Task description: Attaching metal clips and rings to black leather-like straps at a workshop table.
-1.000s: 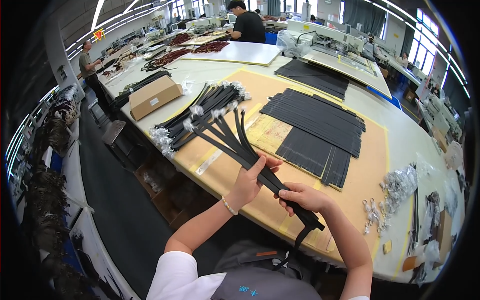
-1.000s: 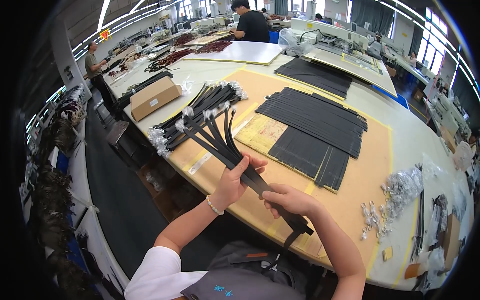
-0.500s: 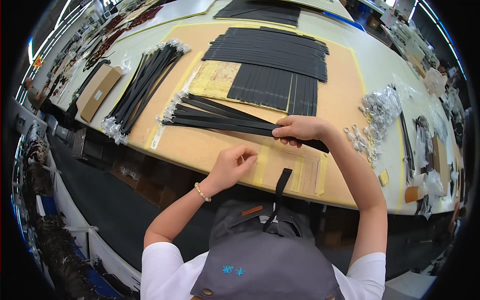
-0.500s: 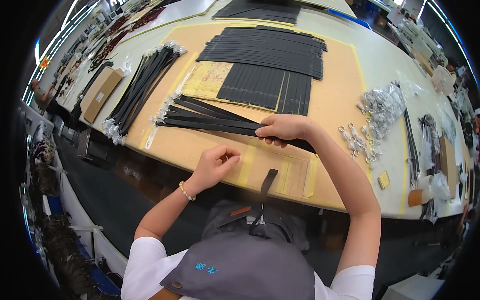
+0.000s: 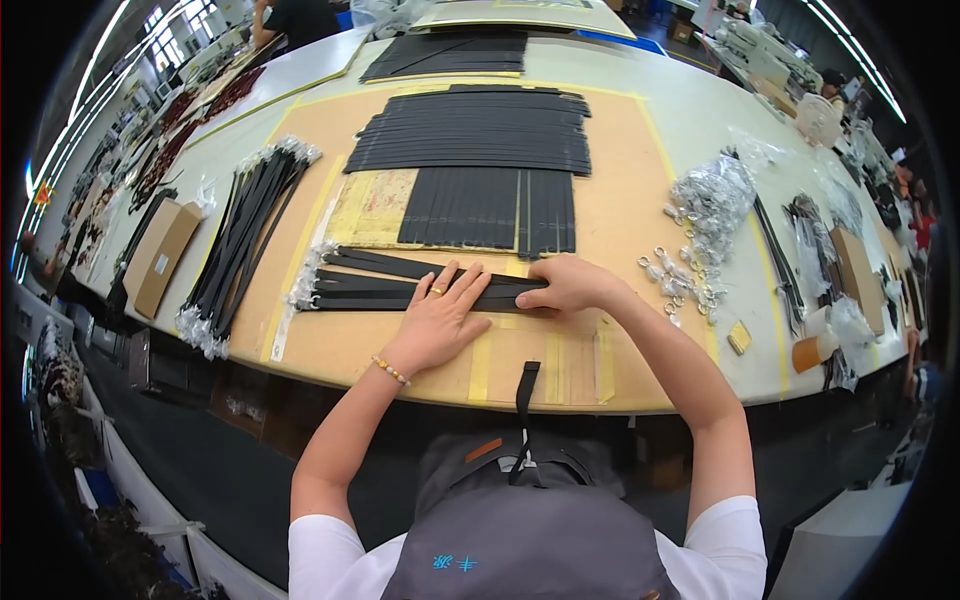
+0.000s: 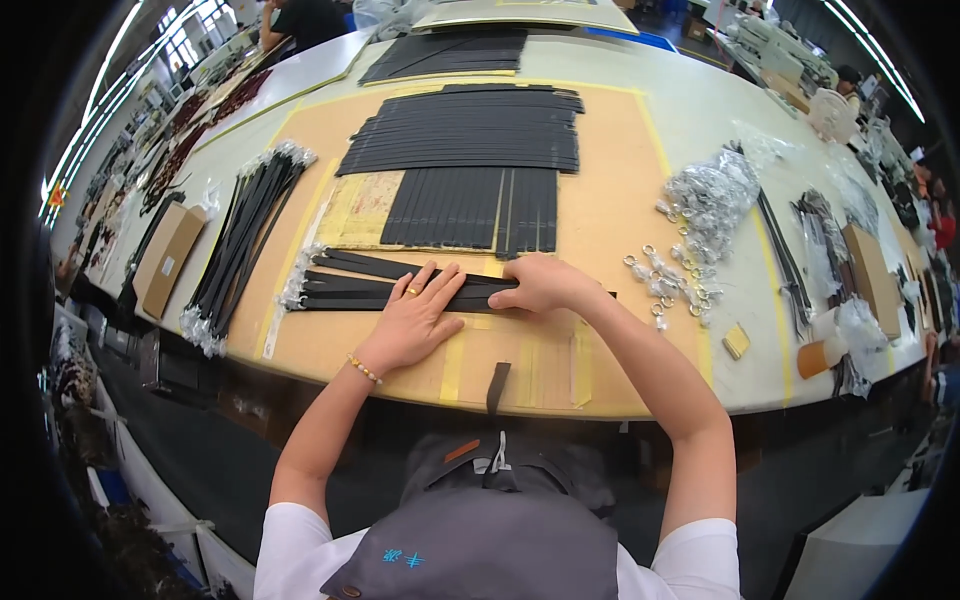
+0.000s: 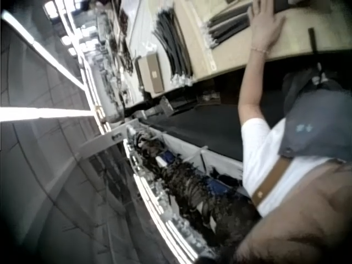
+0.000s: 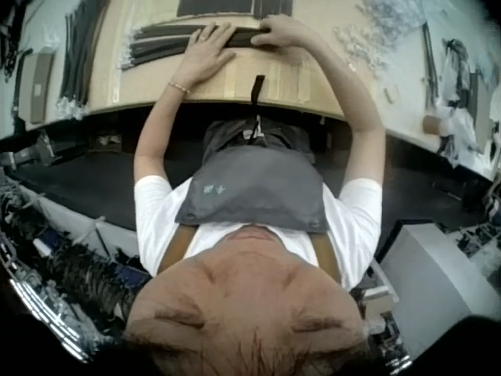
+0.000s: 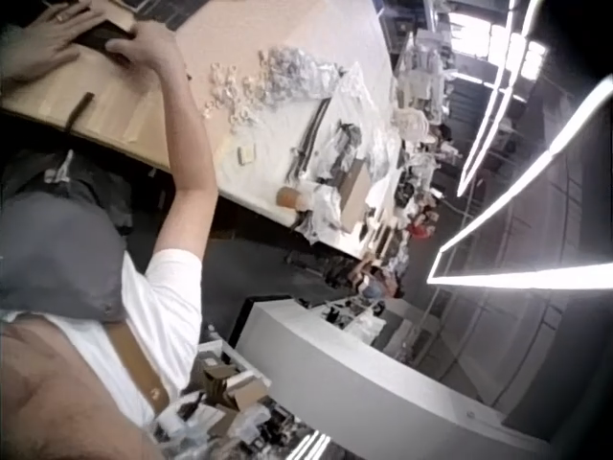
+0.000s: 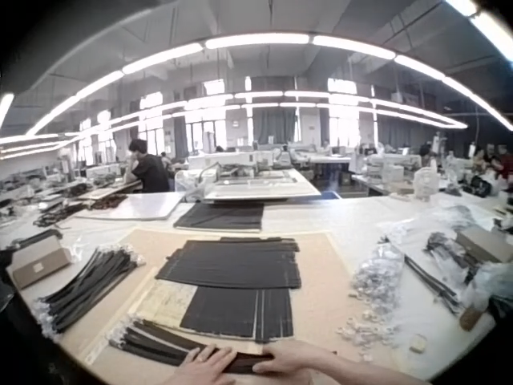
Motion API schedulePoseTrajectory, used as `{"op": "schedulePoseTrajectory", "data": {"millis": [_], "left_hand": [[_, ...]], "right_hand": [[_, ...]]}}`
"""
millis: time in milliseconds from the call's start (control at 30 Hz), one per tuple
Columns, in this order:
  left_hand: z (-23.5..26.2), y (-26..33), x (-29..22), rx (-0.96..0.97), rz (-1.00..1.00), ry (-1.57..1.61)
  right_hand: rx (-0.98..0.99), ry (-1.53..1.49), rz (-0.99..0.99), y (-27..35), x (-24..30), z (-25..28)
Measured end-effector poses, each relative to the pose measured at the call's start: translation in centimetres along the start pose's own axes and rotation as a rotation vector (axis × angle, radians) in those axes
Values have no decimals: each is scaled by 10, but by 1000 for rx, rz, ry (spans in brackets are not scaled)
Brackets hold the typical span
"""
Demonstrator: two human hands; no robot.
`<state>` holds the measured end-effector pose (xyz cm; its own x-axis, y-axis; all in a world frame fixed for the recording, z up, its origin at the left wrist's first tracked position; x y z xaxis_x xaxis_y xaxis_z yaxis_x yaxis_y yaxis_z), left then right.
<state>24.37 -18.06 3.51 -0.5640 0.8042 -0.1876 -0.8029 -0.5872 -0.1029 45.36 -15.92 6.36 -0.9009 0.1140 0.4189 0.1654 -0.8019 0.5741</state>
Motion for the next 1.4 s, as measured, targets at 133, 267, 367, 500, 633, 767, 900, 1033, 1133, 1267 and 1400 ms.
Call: {"op": "schedulePoseTrajectory", "data": {"millis": [133, 267, 367, 500, 633, 767, 900, 1033, 1133, 1267, 1400], "left_hand": [[-1, -16, 6, 48, 56, -25], [0, -15, 5, 73, 40, -32], [4, -4, 1, 108, 40, -24], [11, -2, -8, 102, -28, -46], [19, -36, -27, -91, -185, 121], [3, -90, -71, -268, -419, 303], [-20, -125, -102, -165, -316, 203], [-24, -129, -100, -46, -275, 229], [-22, -130, -97, -5, -274, 327], [2, -132, -84, 7, -259, 650], [16, -141, -63, -150, -165, 1038]], "right_hand": [[-408, 21, -35, 16, -38, 23], [-769, -181, -134, 41, -106, 56], [-851, -25, -254, 61, -154, 63], [-804, 7, -234, 67, -174, 47], [-899, 34, -180, 60, -175, 41], [-952, -186, -132, 46, -169, 32], [-733, -981, 67, 34, -178, 17], [-501, -1358, 186, 37, -174, 15], [-460, -1440, 226, 38, -182, 15], [-388, -1475, 322, 49, -178, 18], [-201, -1477, 434, 55, -156, 13]]}}
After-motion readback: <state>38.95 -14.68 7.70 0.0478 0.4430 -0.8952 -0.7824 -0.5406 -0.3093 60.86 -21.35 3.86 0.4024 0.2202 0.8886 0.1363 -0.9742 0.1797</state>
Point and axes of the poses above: each hand's wrist, its own y-axis away from the middle knuckle, its own z-axis out of the back of the hand, x = y × z, the point moved 5 cm from there along -y, towards the middle knuckle, and after that the axes turned 12 degrees about -z, right-handed, at the moved point
